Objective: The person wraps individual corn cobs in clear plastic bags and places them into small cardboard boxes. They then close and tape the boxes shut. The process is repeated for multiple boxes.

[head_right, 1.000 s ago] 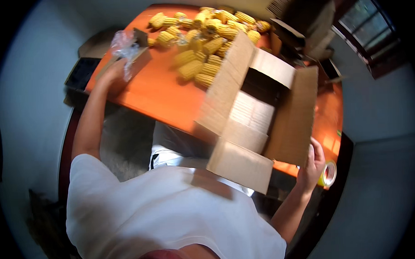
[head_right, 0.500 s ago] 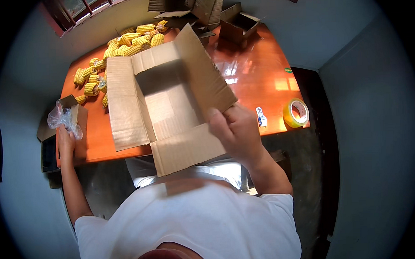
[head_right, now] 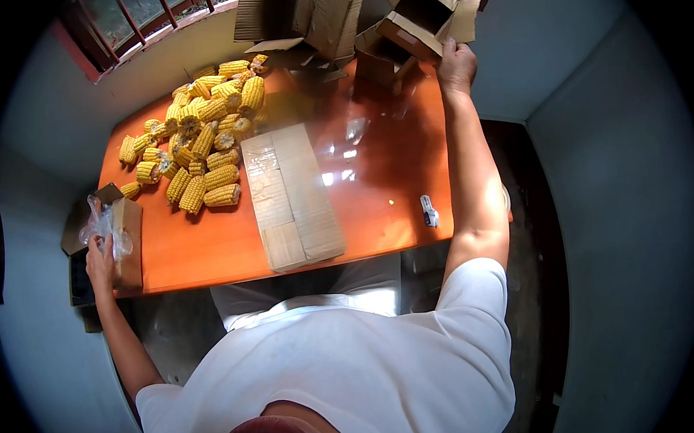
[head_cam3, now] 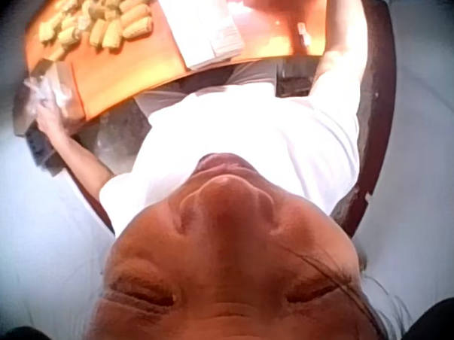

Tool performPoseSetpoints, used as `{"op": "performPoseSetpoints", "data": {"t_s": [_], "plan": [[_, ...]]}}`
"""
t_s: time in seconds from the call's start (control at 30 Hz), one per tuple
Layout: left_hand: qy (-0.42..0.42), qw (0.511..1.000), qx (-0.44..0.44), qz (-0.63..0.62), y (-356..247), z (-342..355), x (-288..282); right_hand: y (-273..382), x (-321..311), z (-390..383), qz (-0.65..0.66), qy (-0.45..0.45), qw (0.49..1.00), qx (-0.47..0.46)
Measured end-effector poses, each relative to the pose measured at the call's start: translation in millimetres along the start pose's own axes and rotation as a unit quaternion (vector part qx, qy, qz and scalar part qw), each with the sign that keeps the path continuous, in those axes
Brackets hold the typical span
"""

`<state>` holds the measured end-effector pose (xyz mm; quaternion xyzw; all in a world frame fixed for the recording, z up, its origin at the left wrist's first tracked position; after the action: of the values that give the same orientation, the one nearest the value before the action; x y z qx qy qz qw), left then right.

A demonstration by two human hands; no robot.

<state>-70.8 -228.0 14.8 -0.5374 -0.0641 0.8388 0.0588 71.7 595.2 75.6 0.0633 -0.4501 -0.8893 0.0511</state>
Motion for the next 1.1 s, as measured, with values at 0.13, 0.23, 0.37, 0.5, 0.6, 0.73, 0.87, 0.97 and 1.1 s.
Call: {"op": "performPoseSetpoints", "data": {"t_s": [0.13,0.23,0.37,0.5,0.6,0.73,0.87,0.97,1.1], "plan": [[-0.031,0.998,0.005,-0.049,6.8,-8.4,-4.4,-10.0,57.9,6.1,-0.224,0.032,0.971,-0.081],[-0.090,0.994,0.053,-0.025,9.6,-5.3,-16.5,-48.7,81.8,12.7,-0.182,0.080,0.972,-0.122],[-0.158,0.979,0.105,0.074,10.6,1.7,-28.8,-76.4,68.3,10.6,-0.106,0.141,0.983,-0.056],[-0.203,0.966,0.145,0.075,-8.9,-4.3,-65.1,12.1,26.6,-58.1,0.067,0.201,0.976,0.046],[-0.260,0.951,0.156,0.057,-19.6,-10.2,-71.2,58.6,-1.7,-113.2,0.091,0.285,0.953,0.045],[-0.251,0.950,0.143,-0.120,-95.4,-30.7,-98.3,113.8,-30.3,-202.2,0.156,0.404,0.898,0.083],[-0.106,0.895,0.230,-0.367,-178.1,-75.1,-84.7,162.3,-37.2,-262.8,0.114,0.484,0.863,-0.091],[0.024,0.829,0.323,-0.455,-249.1,-117.3,-82.1,185.0,-30.1,-288.5,0.072,0.518,0.831,-0.188],[0.083,0.800,0.335,-0.491,-304.7,-159.4,-80.9,204.5,-19.1,-303.7,-0.002,0.543,0.785,-0.300]]}}
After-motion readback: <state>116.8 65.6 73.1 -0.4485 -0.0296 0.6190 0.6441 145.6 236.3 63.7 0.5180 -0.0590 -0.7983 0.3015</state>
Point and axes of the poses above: each hand's wrist, its own z-axis towards the middle knuckle, its own x-axis out of the palm, y = z × x, the point moved 6 cm from there along z, towards the middle knuckle, and after that the axes turned 11 degrees about -y, right-handed, at the moved point
